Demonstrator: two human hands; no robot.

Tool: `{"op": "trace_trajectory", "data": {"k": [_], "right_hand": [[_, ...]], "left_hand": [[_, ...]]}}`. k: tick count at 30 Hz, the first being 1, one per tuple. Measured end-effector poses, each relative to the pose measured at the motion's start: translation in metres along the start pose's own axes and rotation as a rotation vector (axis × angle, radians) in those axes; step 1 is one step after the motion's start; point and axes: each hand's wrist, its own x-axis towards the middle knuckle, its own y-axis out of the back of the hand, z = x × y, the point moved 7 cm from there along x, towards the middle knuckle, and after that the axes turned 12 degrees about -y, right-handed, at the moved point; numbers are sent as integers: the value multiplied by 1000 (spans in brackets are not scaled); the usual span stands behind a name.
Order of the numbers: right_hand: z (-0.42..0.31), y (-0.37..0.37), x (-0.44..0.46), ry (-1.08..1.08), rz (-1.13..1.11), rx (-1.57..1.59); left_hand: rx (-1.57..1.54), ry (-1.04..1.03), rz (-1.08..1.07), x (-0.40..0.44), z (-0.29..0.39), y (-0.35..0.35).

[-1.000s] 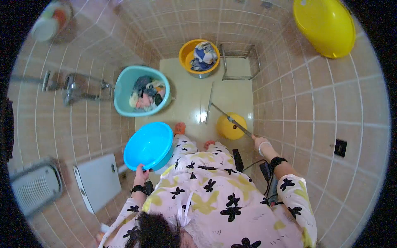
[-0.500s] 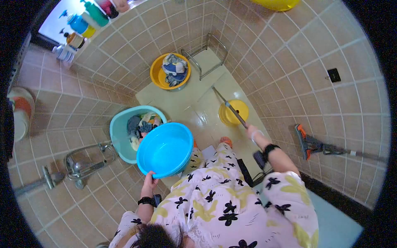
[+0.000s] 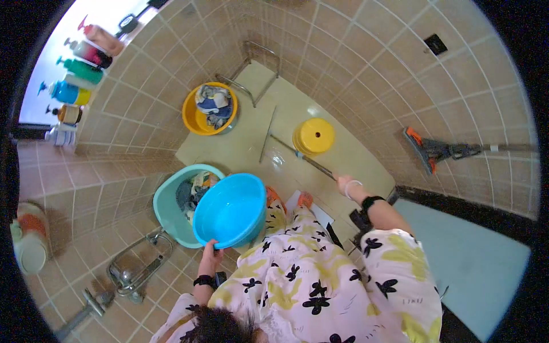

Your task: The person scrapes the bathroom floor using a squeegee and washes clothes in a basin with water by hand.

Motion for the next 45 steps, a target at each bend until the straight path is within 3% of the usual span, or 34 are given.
{"op": "trace_trajectory", "data": {"k": [4, 6, 10, 11, 16, 24, 28, 30, 32, 33, 36, 38, 40, 44, 45], "right_hand": [[54, -29, -73, -15, -126, -110], [66, -34, -110, -34, -209, -235], [84, -54, -151, -105, -318, -294], [84, -55, -163, -132, -336, -269], [104, -98, -206, -169, -357, -246], [149, -165, -291, -363, -505, -36], [164, -189, -330, -529, -456, 191], [171, -190, -336, -648, -300, 351], [183, -234, -313, -652, -181, 410], [189, -238, -298, -721, -122, 620], [196, -241, -231, -834, -63, 1187], [197, -223, -181, -844, -94, 1476], [223, -237, -117, -840, -82, 1638], [248, -221, -60, -953, -98, 1575], [257, -247, -34, -836, -83, 1215]], "left_hand": [[-30, 156, 13, 13, 15, -16], [-119, -42, -102, 26, 34, -29], [64, -74, -151, 59, 56, -41], [19, -119, -62, 40, 67, -54], [55, -133, -141, 74, 75, -53], [194, -42, -200, 71, 66, -82], [226, -31, -204, 78, 59, -87], [263, 16, -214, 95, 49, -77], [432, -229, -451, 104, 54, -83], [485, -316, -528, 101, 58, -92], [347, -45, -314, 63, 66, -107], [408, -101, -247, 16, 80, -129], [450, -82, -318, -16, 88, -148], [385, -92, -252, -11, 102, -147], [375, -70, -196, -5, 105, -147]]}}
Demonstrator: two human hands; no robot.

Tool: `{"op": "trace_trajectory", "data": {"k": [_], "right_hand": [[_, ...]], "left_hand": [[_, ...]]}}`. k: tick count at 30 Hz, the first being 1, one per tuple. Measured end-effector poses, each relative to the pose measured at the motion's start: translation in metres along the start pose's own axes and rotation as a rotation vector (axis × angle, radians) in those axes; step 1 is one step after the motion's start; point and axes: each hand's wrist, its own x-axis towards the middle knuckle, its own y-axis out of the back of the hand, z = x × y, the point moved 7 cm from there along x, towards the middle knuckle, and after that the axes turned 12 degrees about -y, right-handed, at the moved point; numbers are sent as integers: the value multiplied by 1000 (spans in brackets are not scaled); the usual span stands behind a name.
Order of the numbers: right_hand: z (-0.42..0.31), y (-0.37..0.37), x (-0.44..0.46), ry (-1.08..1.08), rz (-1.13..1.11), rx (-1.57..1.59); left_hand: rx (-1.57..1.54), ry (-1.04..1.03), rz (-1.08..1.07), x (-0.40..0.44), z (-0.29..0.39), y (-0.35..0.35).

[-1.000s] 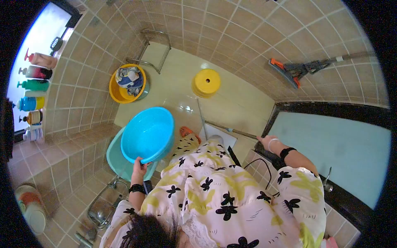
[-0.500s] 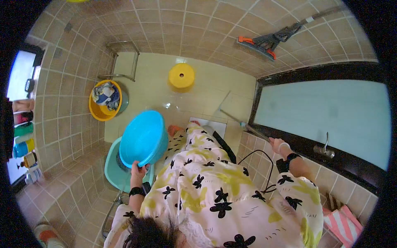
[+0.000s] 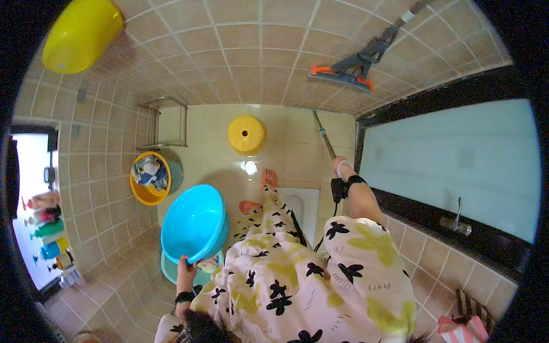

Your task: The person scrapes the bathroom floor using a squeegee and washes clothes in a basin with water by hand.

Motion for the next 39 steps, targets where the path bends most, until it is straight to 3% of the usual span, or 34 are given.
{"op": "trace_trajectory", "data": {"k": [2, 5, 7, 9, 10, 12, 13, 14, 16, 17, 19, 21, 24, 26, 27, 28, 30, 31, 33, 35, 36, 39], "right_hand": [[13, 10, -60, -125, 43, 79], [150, -57, 83, 228, 293, -117], [122, 9, -116, 47, 149, -254], [194, -20, -149, -45, 69, -120], [226, -33, -170, -93, 34, -54], [267, -58, -211, 151, 50, -389], [286, -64, -229, 121, 44, -378], [295, -65, -247, 61, -8, -388], [301, -64, -281, -42, -112, -404], [301, -65, -296, -89, -163, -411], [309, -75, -310, -139, -213, -401], [310, -66, -308, -28, -60, -194], [274, -51, -282, -62, 59, -230], [245, -36, -230, 142, 295, 34], [232, -30, -198, 63, 282, 69], [211, -21, -171, -16, 269, 103], [152, 32, -173, -82, 296, 166], [134, 38, -147, 140, 348, -209], [119, 29, -84, 364, 400, -583], [104, 25, -56, 473, 400, -894], [98, 24, -53, 513, 356, -1055], [108, 36, -56, 468, 353, -874]], "left_hand": [[16, -49, 6, 8, 9, 0], [93, -31, 25, 14, 20, -18], [65, -23, -59, 35, 28, -28], [317, -324, -322, 32, 43, -52], [318, -344, -337, 23, 50, -68], [784, -854, -625, -28, 67, -129], [947, -1147, -680, -58, 74, -155], [598, -680, -536, -21, 68, -147], [250, -191, -455, 42, 49, -129], [261, -190, -467, 42, 53, -140], [254, -66, -258, 45, 55, -148], [238, -91, -287, 35, 60, -162], [249, -118, -323, 10, 63, -185], [276, -17, -282, 39, 63, -179], [281, -29, -289, 43, 63, -172], [367, -230, -429, 41, 72, -178], [377, -336, -664, 38, 78, -182], [368, -390, -777, 34, 81, -183], [528, -494, -718, -7, 86, -192], [662, -499, -685, -4, 90, -188], [532, -455, -633, -4, 88, -184], [507, -428, -606, 41, 92, -158]]}}
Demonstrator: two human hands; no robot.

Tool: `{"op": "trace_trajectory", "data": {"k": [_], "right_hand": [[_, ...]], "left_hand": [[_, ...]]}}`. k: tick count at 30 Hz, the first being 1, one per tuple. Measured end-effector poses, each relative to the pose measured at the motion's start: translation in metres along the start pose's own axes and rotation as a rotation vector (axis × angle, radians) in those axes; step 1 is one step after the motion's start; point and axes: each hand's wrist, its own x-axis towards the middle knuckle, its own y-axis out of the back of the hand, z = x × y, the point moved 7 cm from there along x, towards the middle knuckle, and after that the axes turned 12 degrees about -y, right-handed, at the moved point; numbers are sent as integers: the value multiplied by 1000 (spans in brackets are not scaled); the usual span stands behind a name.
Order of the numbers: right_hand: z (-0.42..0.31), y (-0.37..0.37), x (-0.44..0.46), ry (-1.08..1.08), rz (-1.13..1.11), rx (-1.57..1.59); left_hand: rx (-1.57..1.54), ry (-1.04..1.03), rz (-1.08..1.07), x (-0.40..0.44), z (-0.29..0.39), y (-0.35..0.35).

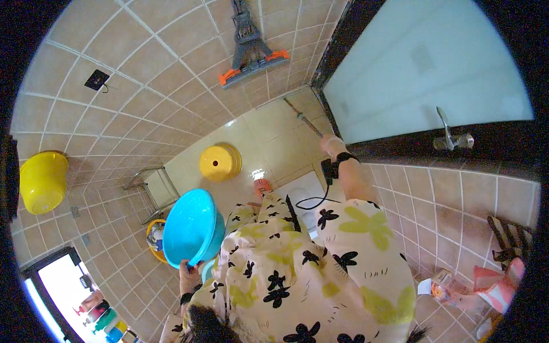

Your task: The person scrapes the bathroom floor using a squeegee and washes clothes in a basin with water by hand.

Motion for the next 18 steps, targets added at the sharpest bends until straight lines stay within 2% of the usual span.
{"op": "trace_trajectory", "data": {"k": [1, 2, 4, 6, 7, 8, 9, 11, 12, 13, 16, 17, 18], "right_hand": [[6, -1, -4, 0, 2, 0], [16, -6, -14, -126, -92, 240], [18, -13, -45, -257, -196, 487], [32, -2, -94, -680, -264, 1282], [39, -61, -72, -433, 64, 863], [47, -110, -70, -437, 63, 863], [42, -99, -96, -491, -99, 924], [24, -67, -146, -585, -336, 968], [21, -66, -162, -611, -403, 970], [20, -68, -175, -642, -460, 976], [29, -135, -183, -709, -498, 1201], [33, -146, -177, -705, -499, 1203], [28, -139, -170, -579, -615, 925]], "left_hand": [[70, -25, -43, 3, -6, 8], [110, -32, -65, -1, -5, 9], [83, -21, -104, -9, -4, 2], [12, -2, -126, -19, 5, -11], [388, -187, -269, -23, 19, -19], [578, -273, -348, -32, 29, -30], [765, -371, -412, -41, 37, -39], [878, -525, -440, -62, 54, -67], [878, -521, -446, -52, 39, -51], [577, -295, -319, -24, 4, -6], [203, -95, -113, -28, -15, 2], [628, -369, -261, -36, 8, -11], [1057, -644, -407, -46, 28, -34]]}}
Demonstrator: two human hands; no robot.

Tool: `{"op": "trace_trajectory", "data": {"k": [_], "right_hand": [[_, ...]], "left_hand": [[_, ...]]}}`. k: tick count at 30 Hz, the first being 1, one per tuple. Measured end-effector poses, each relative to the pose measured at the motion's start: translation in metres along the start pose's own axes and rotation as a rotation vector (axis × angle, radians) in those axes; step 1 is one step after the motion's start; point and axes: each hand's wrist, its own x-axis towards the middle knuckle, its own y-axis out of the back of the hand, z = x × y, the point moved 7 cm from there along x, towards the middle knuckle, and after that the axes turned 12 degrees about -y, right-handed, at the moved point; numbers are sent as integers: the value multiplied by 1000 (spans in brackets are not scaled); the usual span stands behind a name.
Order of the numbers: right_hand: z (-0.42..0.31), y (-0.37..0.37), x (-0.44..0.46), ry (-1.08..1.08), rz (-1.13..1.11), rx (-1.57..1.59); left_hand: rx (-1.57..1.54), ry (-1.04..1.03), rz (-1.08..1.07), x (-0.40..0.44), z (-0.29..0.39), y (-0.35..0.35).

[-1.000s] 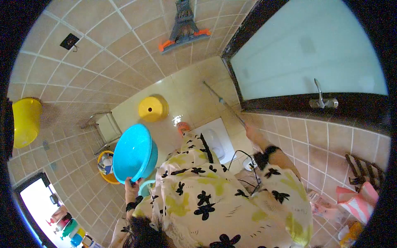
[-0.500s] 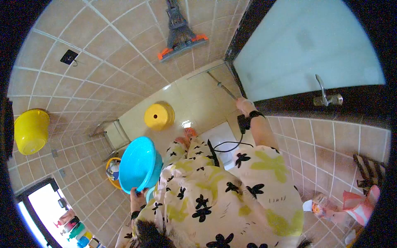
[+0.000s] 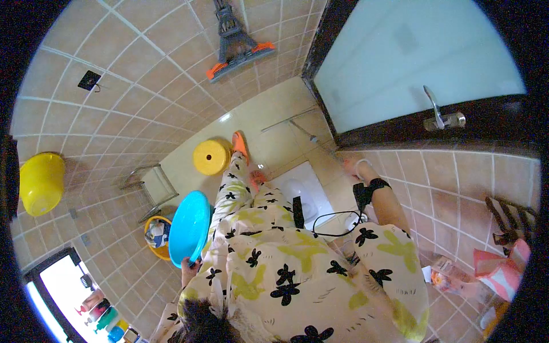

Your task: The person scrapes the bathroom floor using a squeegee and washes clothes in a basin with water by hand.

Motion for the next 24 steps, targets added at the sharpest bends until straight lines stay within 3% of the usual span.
{"op": "trace_trajectory", "data": {"k": [1, 2, 4, 8, 9, 11, 13, 14, 15, 17, 18, 20, 22, 23, 24], "right_hand": [[-4, -2, -6, -1, -20, -155], [-8, -4, -14, 7, -41, -309], [-29, 28, -91, -76, 1, 187], [-29, 14, -90, -8, 92, 191], [-32, 10, -88, 12, 114, 167], [-35, 2, -86, 55, 157, 127], [-40, -6, -88, 105, 195, 100], [-41, -9, -92, 137, 213, 93], [-41, -11, -97, 172, 230, 87], [-44, -10, -106, 250, 260, 67], [-47, -8, -108, 295, 268, 43], [-56, -12, -93, 415, 274, -44], [-78, -13, -84, 516, 278, -121], [-114, -6, -111, 571, 302, -86], [-149, 3, -135, 626, 321, -48]], "left_hand": [[-521, 356, 62, 0, -24, -7], [-983, 737, 315, -8, -43, -12], [-1230, 1238, 556, -25, -46, -22], [-1291, 1142, 546, -31, -65, -18], [-1062, 860, 391, -23, -67, -8], [-820, 586, 254, -15, -78, -2], [-822, 598, 56, -17, -99, -6], [-820, 606, 74, -21, -93, 0], [-1024, 676, 251, -25, -89, 6], [-258, 327, 83, 0, 5, 40], [-255, 345, 113, -4, -4, 44], [-1230, 1144, 770, -54, -49, 17], [-943, 770, 770, -73, -44, 29], [-967, 777, 707, -87, -60, 27], [-1129, 1013, 713, -100, -73, 16]]}}
